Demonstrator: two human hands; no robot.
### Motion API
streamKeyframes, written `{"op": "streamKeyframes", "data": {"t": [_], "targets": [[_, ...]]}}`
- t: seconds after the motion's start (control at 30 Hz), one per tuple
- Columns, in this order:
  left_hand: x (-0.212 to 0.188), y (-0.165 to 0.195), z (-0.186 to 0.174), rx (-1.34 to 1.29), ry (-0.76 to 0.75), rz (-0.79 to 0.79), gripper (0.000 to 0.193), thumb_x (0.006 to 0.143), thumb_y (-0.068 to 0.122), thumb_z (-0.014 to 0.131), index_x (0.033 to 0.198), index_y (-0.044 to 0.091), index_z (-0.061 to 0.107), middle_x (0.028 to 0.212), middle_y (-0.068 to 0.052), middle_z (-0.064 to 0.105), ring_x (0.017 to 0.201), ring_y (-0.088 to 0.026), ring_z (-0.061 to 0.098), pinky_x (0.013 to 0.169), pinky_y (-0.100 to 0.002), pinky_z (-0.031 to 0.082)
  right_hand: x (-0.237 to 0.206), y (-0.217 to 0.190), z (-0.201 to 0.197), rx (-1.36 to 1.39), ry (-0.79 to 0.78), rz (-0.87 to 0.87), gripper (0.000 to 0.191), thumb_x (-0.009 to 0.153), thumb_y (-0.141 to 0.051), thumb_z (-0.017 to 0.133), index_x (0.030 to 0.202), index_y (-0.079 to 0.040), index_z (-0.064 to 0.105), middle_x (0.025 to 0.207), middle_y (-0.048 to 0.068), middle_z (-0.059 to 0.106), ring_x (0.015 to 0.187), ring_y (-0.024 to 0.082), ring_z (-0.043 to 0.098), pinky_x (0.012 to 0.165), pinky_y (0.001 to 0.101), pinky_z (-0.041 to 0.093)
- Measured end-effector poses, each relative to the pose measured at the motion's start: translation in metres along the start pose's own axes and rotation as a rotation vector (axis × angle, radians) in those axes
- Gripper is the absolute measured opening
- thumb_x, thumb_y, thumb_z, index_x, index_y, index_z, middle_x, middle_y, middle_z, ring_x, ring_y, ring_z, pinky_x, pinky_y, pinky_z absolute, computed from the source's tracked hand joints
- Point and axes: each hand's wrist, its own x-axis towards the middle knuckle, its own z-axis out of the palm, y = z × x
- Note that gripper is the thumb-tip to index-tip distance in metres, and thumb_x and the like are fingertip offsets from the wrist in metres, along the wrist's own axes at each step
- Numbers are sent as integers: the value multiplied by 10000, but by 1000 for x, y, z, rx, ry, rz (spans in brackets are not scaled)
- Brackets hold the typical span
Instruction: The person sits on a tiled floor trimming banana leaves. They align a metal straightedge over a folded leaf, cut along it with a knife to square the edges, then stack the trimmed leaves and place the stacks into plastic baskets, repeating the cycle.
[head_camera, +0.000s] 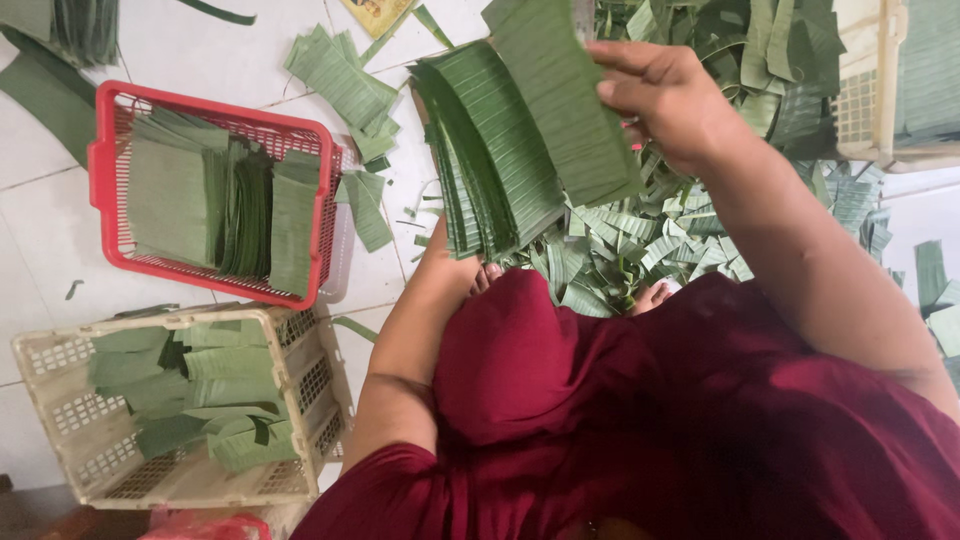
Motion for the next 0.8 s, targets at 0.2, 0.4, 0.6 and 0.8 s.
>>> {"op": "streamKeyframes", "data": {"t": [0.2,0.4,0.6,0.8], "targets": [[-1,-3,3,18,13,16,527,1113,352,438,1491,-16,445,1252,-94,564,1068,-189,527,894,-314,448,-11,-16,57,-611,-59,-394,528,883,-87,806,1370,-3,618,1249,136,718,926,130,719,781,303,605],[-2,-1,4,48,28,41,524,1116,350,437,1492,-14,447,1270,-95,564,1090,-192,530,916,-319,448,-7,-18,52,-559,-6,-544,361,959,36,712,1313,46,639,1200,157,728,1098,173,718,924,329,603],[8,-1,4,211,18,145,520,1119,349,436,1493,-12,448,1287,-96,564,1112,-195,532,939,-324,449,-6,-16,-5,-248,197,-67,389,937,37,692,1321,-17,696,1075,47,728,872,74,673,659,217,506],[8,-4,1,369,64,193,517,1122,348,435,1494,-10,450,1304,-97,563,1135,-197,535,961,-329,450,3,4,-27,88,137,39,370,966,82,618,1323,-9,659,1053,30,693,848,78,671,631,203,497]]}}
